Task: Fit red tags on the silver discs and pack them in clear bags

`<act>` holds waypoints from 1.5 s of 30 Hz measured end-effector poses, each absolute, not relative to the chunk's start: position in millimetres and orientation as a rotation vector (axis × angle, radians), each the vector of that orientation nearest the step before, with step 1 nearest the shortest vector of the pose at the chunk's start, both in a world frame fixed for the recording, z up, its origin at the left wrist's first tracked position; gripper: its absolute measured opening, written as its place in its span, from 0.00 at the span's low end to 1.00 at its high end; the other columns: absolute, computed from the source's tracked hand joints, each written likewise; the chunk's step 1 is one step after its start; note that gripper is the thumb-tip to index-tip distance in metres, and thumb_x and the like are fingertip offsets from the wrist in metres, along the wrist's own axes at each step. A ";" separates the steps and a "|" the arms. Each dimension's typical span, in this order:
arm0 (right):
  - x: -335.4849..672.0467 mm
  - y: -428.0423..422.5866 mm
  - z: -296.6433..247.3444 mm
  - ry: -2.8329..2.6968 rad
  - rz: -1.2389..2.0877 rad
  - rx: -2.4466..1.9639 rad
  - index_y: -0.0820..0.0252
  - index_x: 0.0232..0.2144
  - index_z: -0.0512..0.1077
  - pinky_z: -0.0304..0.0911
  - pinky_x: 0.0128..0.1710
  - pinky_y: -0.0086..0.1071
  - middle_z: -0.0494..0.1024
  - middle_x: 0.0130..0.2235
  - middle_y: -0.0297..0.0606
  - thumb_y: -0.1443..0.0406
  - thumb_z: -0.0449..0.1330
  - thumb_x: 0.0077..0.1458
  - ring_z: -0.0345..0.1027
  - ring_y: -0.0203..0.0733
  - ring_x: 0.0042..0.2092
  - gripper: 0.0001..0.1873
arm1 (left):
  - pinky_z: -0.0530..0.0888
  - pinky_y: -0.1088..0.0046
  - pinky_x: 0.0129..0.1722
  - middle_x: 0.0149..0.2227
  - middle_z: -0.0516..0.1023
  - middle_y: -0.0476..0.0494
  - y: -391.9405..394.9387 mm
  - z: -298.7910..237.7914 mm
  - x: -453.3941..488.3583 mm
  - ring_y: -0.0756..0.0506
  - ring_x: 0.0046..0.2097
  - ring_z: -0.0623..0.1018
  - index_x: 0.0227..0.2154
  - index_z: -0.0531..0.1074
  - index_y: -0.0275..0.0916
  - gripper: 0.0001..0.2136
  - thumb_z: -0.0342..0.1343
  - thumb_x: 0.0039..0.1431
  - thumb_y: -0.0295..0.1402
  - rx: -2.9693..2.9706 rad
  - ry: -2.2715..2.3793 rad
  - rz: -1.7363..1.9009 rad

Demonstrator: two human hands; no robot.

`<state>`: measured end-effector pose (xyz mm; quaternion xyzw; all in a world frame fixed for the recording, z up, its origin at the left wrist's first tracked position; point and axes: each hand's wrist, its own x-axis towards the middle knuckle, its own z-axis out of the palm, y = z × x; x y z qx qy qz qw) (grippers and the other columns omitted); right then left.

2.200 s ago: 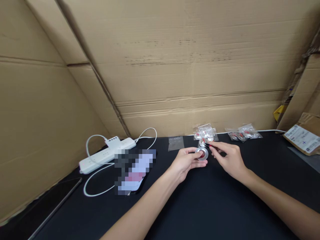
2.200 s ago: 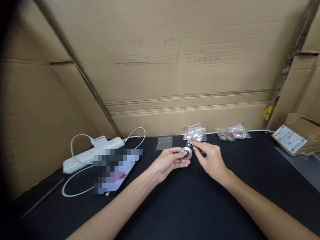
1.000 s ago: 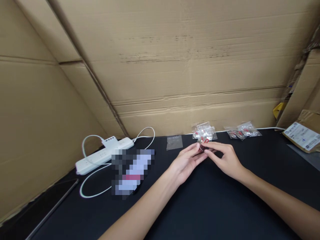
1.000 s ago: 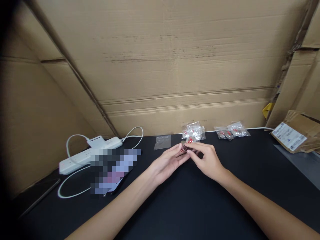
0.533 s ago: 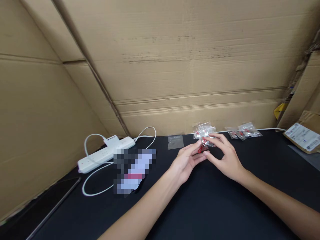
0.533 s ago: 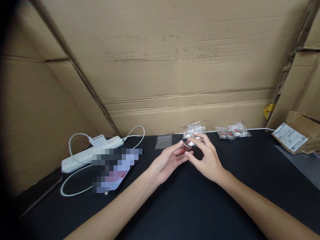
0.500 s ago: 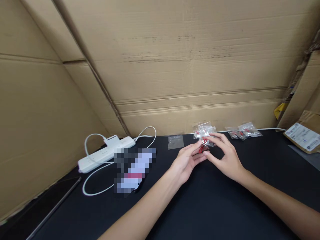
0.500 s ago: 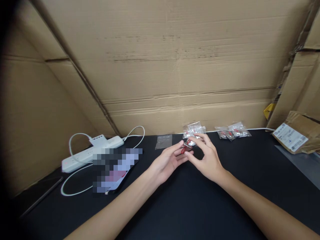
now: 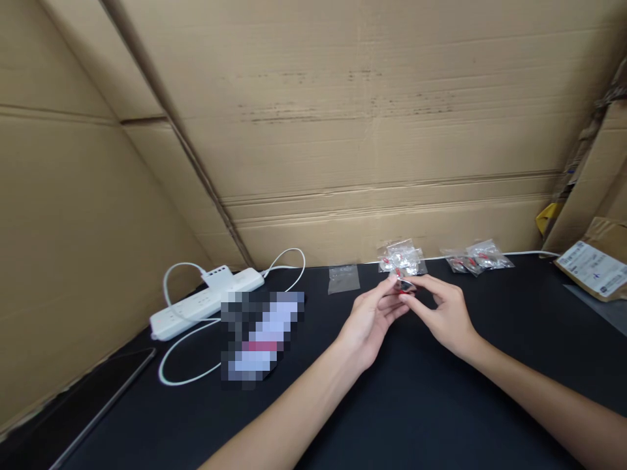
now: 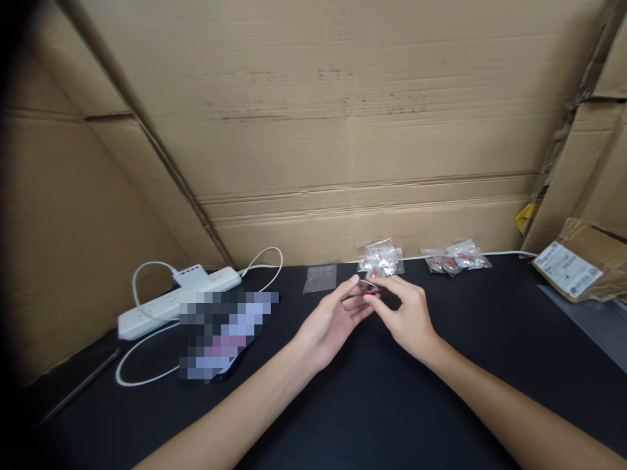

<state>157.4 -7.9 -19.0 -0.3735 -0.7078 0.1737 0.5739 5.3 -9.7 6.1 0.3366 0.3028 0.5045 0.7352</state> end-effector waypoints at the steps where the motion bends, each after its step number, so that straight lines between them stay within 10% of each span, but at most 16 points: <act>1: 157.2 -6.9 -19.8 -1.639 0.452 -0.876 0.55 0.43 0.76 0.70 0.44 0.41 0.80 0.39 0.39 0.65 0.63 0.55 0.75 0.45 0.40 0.12 | 0.72 0.67 0.50 0.39 0.82 0.36 -8.8 6.2 5.2 0.45 0.42 0.80 0.34 0.78 0.33 0.11 0.63 0.55 0.38 0.700 0.670 1.112; 31: 162.5 -4.8 -17.9 -1.830 0.206 -1.091 0.58 0.30 0.65 0.60 0.32 0.32 0.69 0.30 0.35 0.71 0.53 0.54 0.64 0.39 0.31 0.03 | 0.75 0.66 0.46 0.37 0.80 0.32 -11.2 1.4 11.1 0.43 0.39 0.80 0.32 0.73 0.32 0.14 0.56 0.62 0.40 0.629 0.666 0.996; 37: 170.6 5.4 -19.8 -1.688 0.369 -1.215 0.59 0.28 0.66 0.59 0.27 0.29 0.69 0.25 0.33 0.67 0.53 0.52 0.63 0.37 0.26 0.03 | 0.71 0.72 0.25 0.30 0.79 0.38 16.8 0.2 -17.9 0.45 0.28 0.77 0.32 0.71 0.35 0.16 0.53 0.60 0.45 1.350 1.246 1.165; 45: 175.6 14.8 -30.1 -1.630 0.521 -1.265 0.59 0.26 0.66 0.58 0.27 0.28 0.68 0.24 0.32 0.65 0.53 0.50 0.62 0.36 0.26 0.04 | 0.71 0.64 0.41 0.40 0.77 0.34 52.4 -8.7 -73.0 0.36 0.43 0.77 0.40 0.72 0.35 0.15 0.50 0.60 0.41 2.146 2.260 0.845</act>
